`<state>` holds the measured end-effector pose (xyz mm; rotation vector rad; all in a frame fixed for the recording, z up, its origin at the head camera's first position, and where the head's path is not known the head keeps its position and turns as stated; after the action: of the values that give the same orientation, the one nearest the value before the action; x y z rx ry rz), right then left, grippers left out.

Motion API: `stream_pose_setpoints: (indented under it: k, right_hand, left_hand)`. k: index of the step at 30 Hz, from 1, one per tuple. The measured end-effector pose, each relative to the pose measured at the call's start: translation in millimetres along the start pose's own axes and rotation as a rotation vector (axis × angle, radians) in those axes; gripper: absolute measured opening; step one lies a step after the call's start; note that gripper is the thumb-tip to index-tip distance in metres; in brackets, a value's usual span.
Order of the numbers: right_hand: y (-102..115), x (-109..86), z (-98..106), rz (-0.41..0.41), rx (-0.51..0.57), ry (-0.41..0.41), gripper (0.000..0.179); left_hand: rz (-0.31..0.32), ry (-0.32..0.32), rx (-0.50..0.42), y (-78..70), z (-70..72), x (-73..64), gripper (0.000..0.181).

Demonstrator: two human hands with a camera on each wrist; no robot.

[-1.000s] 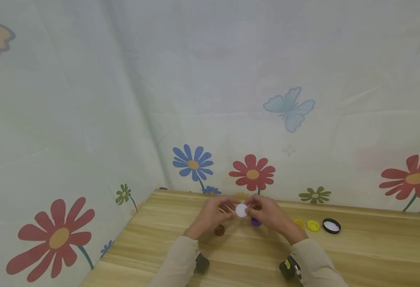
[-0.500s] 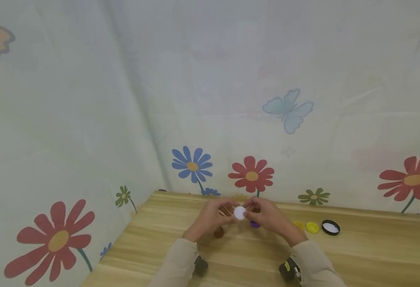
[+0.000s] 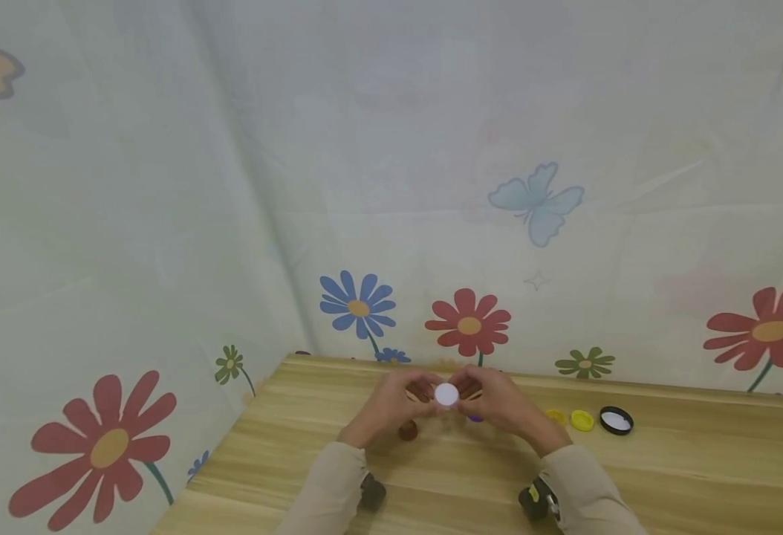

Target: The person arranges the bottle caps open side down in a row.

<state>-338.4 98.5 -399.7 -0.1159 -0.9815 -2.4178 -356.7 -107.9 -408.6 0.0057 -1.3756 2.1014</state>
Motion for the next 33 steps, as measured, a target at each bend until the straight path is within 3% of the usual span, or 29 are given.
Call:
stream_pose_setpoints:
  k: [11, 18, 26, 33]
  right_hand:
    - [-1, 0.7, -3, 0.037, -0.054, 0.010, 0.027]
    - [4, 1.5, -6, 0.057, -0.078, 0.021, 0.025]
    - [11, -1.8, -11, 0.036, -0.083, 0.076, 0.022]
    - [14, -3.8, -16, 0.047, -0.111, 0.091, 0.022]
  left_hand:
    - [0.070, 0.025, 0.019, 3.6, 1.6, -2.4, 0.030]
    - [0.142, 0.056, -0.023, 4.4, 3.5, -4.8, 0.030]
    - [0.168, 0.120, -0.052, 4.4, 3.6, -5.6, 0.026]
    - [0.185, 0.167, -0.025, 5.7, 2.6, -6.5, 0.026]
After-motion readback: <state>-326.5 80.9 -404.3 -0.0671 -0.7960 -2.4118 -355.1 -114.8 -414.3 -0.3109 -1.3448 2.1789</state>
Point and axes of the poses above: each hand's wrist, its own x-axis towards the middle knuckle, its own z-axis out of the back of the hand, y = z × x, the point moved 3 cm from there along x, towards the middle knuckle, and after that the axes turned 13 degrees about -x, right-handed, at the moved point
